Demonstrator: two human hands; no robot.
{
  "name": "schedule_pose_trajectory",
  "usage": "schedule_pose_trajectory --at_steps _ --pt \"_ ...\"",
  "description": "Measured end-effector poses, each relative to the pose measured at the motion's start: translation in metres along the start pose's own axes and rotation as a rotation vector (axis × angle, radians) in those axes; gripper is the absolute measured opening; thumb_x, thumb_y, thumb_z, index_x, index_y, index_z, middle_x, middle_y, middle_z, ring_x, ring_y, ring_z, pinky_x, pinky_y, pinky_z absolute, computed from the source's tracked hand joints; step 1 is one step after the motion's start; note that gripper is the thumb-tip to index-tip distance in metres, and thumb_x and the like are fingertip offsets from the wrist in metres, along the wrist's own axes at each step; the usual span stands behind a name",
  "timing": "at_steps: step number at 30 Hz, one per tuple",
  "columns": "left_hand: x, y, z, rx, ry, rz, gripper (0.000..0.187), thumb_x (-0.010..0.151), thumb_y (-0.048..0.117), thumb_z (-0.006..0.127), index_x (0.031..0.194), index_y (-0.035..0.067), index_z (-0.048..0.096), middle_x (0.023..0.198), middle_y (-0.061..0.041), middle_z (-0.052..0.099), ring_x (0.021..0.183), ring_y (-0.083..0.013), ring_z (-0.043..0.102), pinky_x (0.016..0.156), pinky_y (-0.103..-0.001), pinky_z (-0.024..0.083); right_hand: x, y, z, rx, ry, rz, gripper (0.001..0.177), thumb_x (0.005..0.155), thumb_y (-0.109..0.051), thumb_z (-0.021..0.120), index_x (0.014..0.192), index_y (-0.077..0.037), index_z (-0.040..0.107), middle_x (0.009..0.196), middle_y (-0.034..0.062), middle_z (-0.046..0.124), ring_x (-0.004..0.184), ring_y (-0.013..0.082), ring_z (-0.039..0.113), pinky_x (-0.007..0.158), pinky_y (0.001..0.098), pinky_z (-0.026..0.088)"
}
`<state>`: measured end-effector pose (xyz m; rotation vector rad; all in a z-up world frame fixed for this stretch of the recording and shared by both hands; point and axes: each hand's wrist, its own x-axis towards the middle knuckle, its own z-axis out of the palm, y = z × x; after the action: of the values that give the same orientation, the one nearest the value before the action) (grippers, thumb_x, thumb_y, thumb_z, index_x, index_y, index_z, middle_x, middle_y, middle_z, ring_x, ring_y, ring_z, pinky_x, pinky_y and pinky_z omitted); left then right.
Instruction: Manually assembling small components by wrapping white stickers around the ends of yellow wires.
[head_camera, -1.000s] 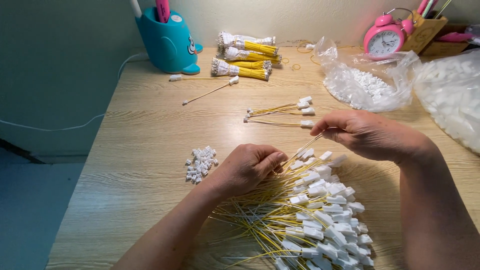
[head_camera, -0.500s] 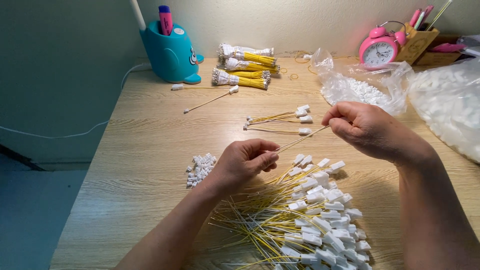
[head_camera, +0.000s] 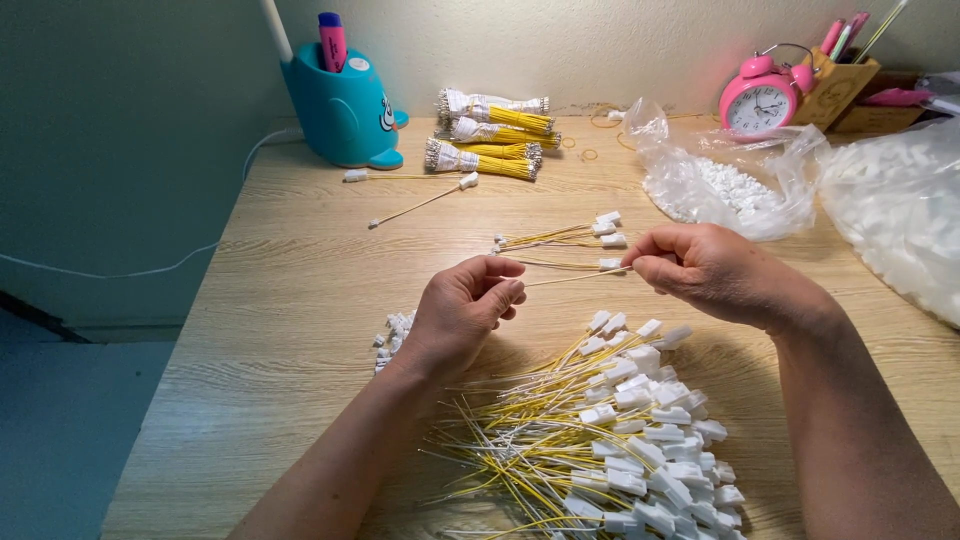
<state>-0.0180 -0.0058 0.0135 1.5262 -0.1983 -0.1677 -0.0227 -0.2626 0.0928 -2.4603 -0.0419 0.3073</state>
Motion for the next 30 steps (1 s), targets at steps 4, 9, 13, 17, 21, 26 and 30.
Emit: schedule_pose_trajectory --at_steps 4,9,13,17,21,26,30 --pt "-0.002 0.002 0.002 -0.008 -0.004 -0.002 0.013 0.086 0.009 0.072 0.099 0.005 0.073 0.076 -0.003 0.067 0.064 -0.0104 0.052 0.059 -0.023 0.047 0.004 0.005 0.006 0.068 0.009 -0.01 0.018 0.09 -0.014 0.057 0.087 -0.007 0.073 0.063 0.0 0.046 0.059 0.0127 0.036 0.055 0.0271 0.03" --pt "-0.01 0.014 0.004 0.537 0.087 0.342 0.018 0.084 0.034 0.068 0.09 0.02 0.076 0.094 -0.001 0.073 0.093 -0.0183 0.064 0.082 -0.035 0.046 0.004 0.003 0.016 0.154 0.034 -0.213 0.011 0.09 -0.014 0.065 0.083 -0.007 0.07 0.064 -0.0023 0.052 0.06 0.009 0.04 0.054 0.0242 0.033" --pt "-0.017 0.031 0.006 0.752 0.129 0.454 0.018 0.088 0.039 0.067 0.092 0.024 0.075 0.095 -0.001 0.067 0.104 -0.0243 0.059 0.089 -0.039 0.042 -0.004 -0.016 0.018 0.129 0.094 -0.268 0.006 0.082 -0.009 0.069 0.081 -0.006 0.074 0.062 0.0061 0.06 0.064 0.0143 0.055 0.06 0.0282 0.048" --pt "-0.018 0.024 0.013 0.808 0.142 0.539 0.018 0.088 0.043 0.066 0.092 0.028 0.075 0.09 0.004 0.07 0.101 -0.0182 0.061 0.092 -0.035 0.039 -0.018 -0.033 0.022 0.116 0.118 -0.371 0.005 0.08 -0.011 0.071 0.079 -0.01 0.076 0.062 0.0048 0.061 0.061 0.0135 0.058 0.06 0.0288 0.051" --pt "-0.025 0.038 0.023 0.501 0.092 0.571 0.012 0.085 0.021 0.068 0.085 0.012 0.075 0.081 -0.002 0.077 0.071 -0.0143 0.072 0.066 -0.029 0.053 -0.023 -0.043 0.024 0.073 0.115 -0.465 0.009 0.084 -0.012 0.068 0.076 -0.009 0.071 0.066 -0.0012 0.063 0.057 0.0074 0.053 0.052 0.024 0.042" --pt "-0.029 0.042 0.027 0.37 0.056 0.36 0.008 0.084 0.017 0.068 0.081 0.011 0.073 0.066 0.002 0.069 0.05 -0.0061 0.055 0.048 -0.023 0.046 -0.015 -0.033 0.023 0.071 0.068 -0.489 0.007 0.085 -0.014 0.069 0.08 -0.01 0.072 0.067 -0.0025 0.064 0.06 0.0076 0.054 0.055 0.0241 0.043" --pt "-0.028 0.048 0.026 0.472 0.069 0.137 0.013 0.083 0.023 0.064 0.074 0.016 0.071 0.06 0.008 0.063 0.046 -0.0056 0.048 0.05 -0.026 0.042 -0.012 -0.032 0.026 0.055 0.069 -0.509 0.007 0.085 -0.015 0.069 0.08 -0.012 0.072 0.067 -0.004 0.064 0.061 0.0075 0.053 0.058 0.0243 0.043"
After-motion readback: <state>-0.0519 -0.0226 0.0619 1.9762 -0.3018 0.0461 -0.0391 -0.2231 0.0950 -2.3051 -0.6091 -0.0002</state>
